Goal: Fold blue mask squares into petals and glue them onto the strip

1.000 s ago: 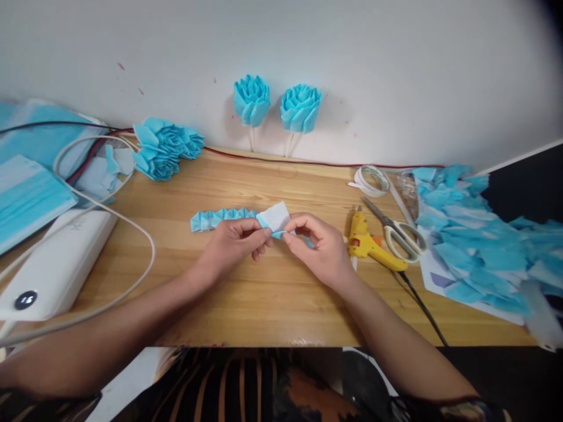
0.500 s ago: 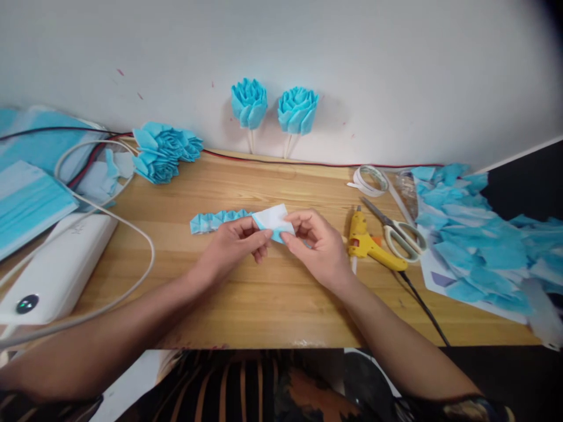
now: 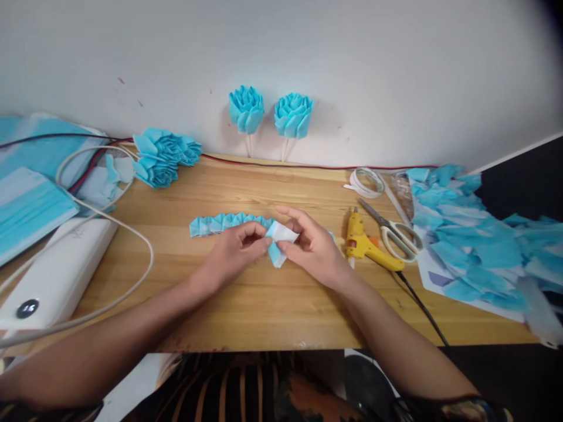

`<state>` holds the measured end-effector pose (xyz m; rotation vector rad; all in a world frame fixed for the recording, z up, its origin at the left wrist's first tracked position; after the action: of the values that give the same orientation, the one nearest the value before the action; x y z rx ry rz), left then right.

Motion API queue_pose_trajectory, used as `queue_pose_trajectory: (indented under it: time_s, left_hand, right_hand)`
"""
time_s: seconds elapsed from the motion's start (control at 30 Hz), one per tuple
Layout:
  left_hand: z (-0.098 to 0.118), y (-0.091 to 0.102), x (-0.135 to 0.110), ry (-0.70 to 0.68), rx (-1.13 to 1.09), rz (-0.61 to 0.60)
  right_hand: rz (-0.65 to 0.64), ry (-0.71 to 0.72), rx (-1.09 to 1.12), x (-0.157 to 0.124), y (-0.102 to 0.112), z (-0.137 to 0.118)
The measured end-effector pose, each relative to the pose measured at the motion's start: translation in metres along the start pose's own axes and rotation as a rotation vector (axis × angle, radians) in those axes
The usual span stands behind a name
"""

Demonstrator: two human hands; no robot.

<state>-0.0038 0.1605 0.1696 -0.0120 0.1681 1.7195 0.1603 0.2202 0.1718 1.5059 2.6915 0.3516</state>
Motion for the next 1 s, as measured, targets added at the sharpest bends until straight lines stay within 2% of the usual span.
queue_pose_trajectory:
  time_s: [0.1, 0.17, 0.37, 0.47, 0.7, 0.83, 1.0]
  left_hand:
    - [0.000, -0.001, 0.000, 0.063, -0.168, 0.021]
    - [-0.001, -0.002, 0.000, 0.094, -0.196, -0.008]
    - [-0.006, -0.002, 0.004, 0.095, -0.121, -0.022]
    - [-0.005, -0.001, 0.003, 0.095, -0.045, -0.042]
    - [-0.001, -0.002, 0.001, 0.098, -0.021, -0.093]
    - [-0.005, -0.004, 0.000, 0.099, -0.026, -0.134]
    - [-0.008, -0.003, 0.000, 0.128, -0.027, -0.148]
  right_hand:
    - [0.035, -0.001, 0.029, 0.000, -0.001, 0.001]
    - [0.052, -0.005, 0.055, 0.000, -0.001, 0.001]
    - [0.029, -0.002, -0.002, 0.002, 0.004, -0.002]
    - [0.020, -0.046, -0.035, 0.004, 0.012, -0.005]
    - [-0.074, -0.130, 0.038, 0.005, 0.013, 0.000]
    - [-0.039, -0.131, 0.098, 0.006, 0.010, 0.003]
    - [0.015, -0.130, 0.049, 0.006, 0.013, 0.003]
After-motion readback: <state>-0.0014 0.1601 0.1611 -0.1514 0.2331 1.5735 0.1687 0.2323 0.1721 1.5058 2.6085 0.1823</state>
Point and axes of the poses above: each hand's wrist, its own x-axis towards the middle knuckle, its own y-axis out of the back of the hand, z = x × y, the point moved 2 cm from there along x, towards the middle knuckle, and after that the axes turned 9 degrees about z, right-handed, at the moved point
